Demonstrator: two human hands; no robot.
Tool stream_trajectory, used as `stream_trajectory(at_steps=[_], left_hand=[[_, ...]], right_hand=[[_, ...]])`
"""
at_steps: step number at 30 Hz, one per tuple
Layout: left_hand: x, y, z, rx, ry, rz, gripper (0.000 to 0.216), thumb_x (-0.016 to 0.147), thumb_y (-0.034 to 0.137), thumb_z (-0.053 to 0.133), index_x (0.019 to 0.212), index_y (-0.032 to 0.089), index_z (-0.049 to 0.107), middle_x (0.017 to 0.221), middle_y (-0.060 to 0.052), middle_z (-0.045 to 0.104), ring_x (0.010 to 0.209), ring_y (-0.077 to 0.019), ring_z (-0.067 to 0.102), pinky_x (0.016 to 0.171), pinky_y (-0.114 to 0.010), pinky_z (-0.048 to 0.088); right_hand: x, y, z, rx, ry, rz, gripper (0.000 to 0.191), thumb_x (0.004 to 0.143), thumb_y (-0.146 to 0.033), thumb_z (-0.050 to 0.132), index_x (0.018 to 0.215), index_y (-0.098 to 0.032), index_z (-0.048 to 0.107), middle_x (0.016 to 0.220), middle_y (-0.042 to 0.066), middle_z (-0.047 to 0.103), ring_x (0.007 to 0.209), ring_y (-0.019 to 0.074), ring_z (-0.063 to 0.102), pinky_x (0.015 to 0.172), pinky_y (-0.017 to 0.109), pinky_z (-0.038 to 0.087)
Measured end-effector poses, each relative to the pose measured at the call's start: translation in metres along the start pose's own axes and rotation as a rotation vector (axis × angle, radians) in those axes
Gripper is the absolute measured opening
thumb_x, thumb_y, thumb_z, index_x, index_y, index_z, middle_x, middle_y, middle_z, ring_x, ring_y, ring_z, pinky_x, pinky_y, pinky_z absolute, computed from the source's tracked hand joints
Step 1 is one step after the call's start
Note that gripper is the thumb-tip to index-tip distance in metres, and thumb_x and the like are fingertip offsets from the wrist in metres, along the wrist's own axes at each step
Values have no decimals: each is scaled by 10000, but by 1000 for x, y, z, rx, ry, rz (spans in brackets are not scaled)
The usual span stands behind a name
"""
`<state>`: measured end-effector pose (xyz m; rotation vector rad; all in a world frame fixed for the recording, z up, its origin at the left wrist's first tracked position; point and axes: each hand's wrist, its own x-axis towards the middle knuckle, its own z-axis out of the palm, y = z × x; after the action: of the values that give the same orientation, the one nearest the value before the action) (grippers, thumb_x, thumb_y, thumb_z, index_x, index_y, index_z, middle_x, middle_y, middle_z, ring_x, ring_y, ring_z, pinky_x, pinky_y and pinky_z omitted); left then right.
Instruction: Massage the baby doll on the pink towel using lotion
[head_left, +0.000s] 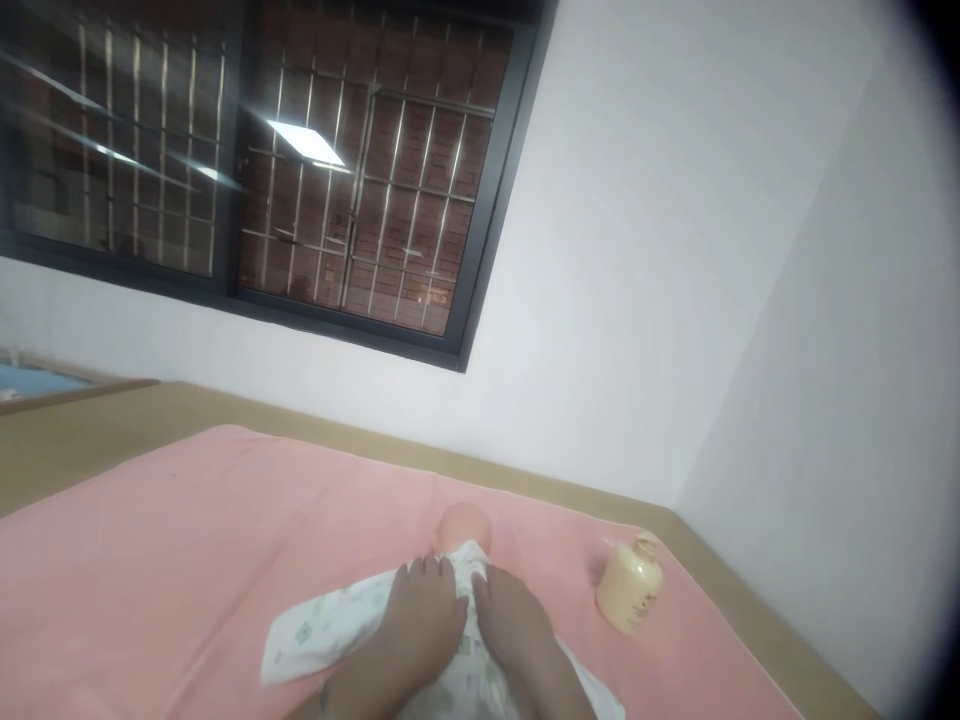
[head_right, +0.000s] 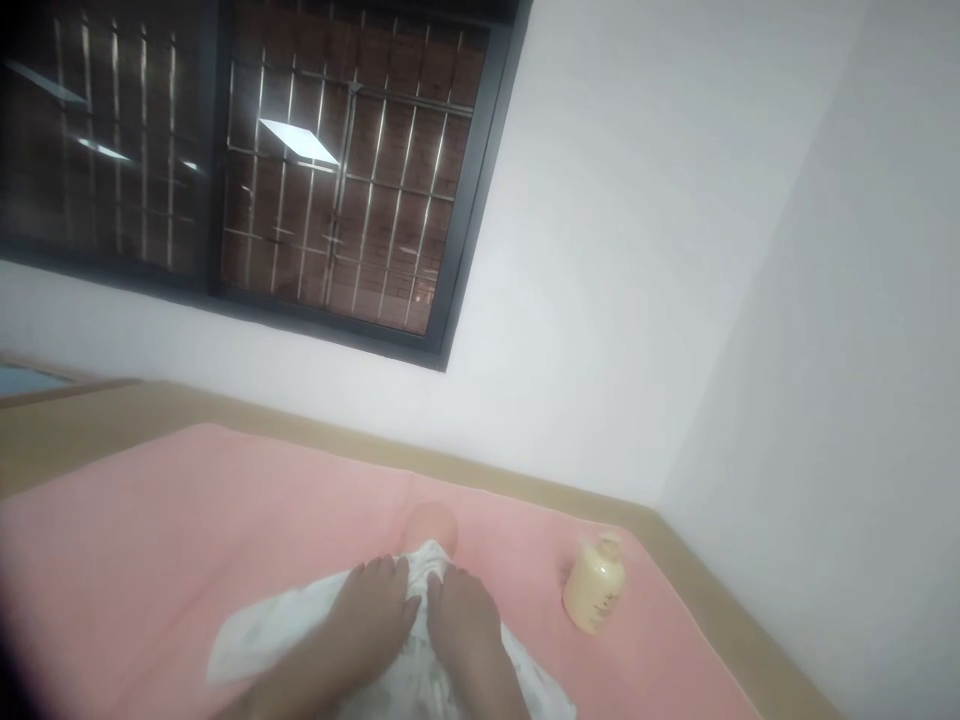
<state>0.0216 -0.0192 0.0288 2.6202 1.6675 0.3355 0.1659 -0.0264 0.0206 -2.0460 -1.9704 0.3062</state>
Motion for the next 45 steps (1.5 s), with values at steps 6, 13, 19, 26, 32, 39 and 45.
stream_trajectory(at_steps=[6, 13, 19, 26, 32, 39, 45], left_hand=[[15, -21, 9, -224, -31, -24, 423, 885, 437, 339, 1095, 181, 603, 1096, -127, 645, 1007, -289, 587, 879, -447, 420], [17, -23, 17, -240, -3, -28, 500, 892, 518, 289, 1091, 186, 606, 1158, -135, 625, 1079, -307, 552, 946, -485, 373], [6, -7, 8, -89, -5, -26, 472, 898, 408, 282, 1107, 140, 609, 1175, -176, 609, 1077, -325, 549, 949, -517, 355], [22, -24, 14, -235, -68, -98, 542, 929, 467, 196, 1120, 159, 598, 1141, -145, 636, 1058, -295, 569, 932, -485, 381], [18, -20, 16, -181, -37, -101, 510, 925, 438, 228, 1105, 148, 608, 1112, -152, 637, 1046, -306, 566, 924, -499, 375], [2, 1, 10, 14, 42, -43, 465, 899, 314, 295, 1181, 79, 581, 1147, -199, 608, 1081, -340, 535, 944, -541, 337], [19, -21, 13, -183, -68, -156, 524, 921, 445, 231, 1116, 140, 609, 1130, -155, 643, 1063, -309, 571, 926, -506, 375]], right_hand=[[-19, -12, -10, 11, 9, -77, 421, 963, -351, 255, 1098, -162, 606, 1101, 150, 633, 1028, 278, 581, 852, 383, 426], [-11, -6, -5, 60, -9, -48, 427, 964, -343, 237, 1096, -155, 597, 1106, 154, 628, 1019, 269, 586, 837, 382, 434], [14, 15, 5, 135, -41, -21, 546, 986, -402, 164, 1050, -128, 632, 1067, 159, 657, 1008, 235, 607, 873, 350, 421], [-13, -8, -14, 21, -14, -59, 402, 945, -239, 270, 1100, -112, 619, 1107, 171, 646, 1023, 246, 606, 877, 341, 420], [-21, -21, -12, -34, 3, -77, 398, 939, -201, 266, 1090, -92, 617, 1146, 195, 622, 1032, 257, 594, 885, 343, 413], [7, 6, 2, 74, 14, -37, 516, 992, -349, 166, 999, -134, 635, 1010, 133, 672, 938, 213, 620, 810, 309, 419], [-19, -9, -16, 2, -20, -97, 365, 941, -266, 303, 1076, -126, 612, 1134, 157, 633, 1028, 235, 592, 863, 321, 406]])
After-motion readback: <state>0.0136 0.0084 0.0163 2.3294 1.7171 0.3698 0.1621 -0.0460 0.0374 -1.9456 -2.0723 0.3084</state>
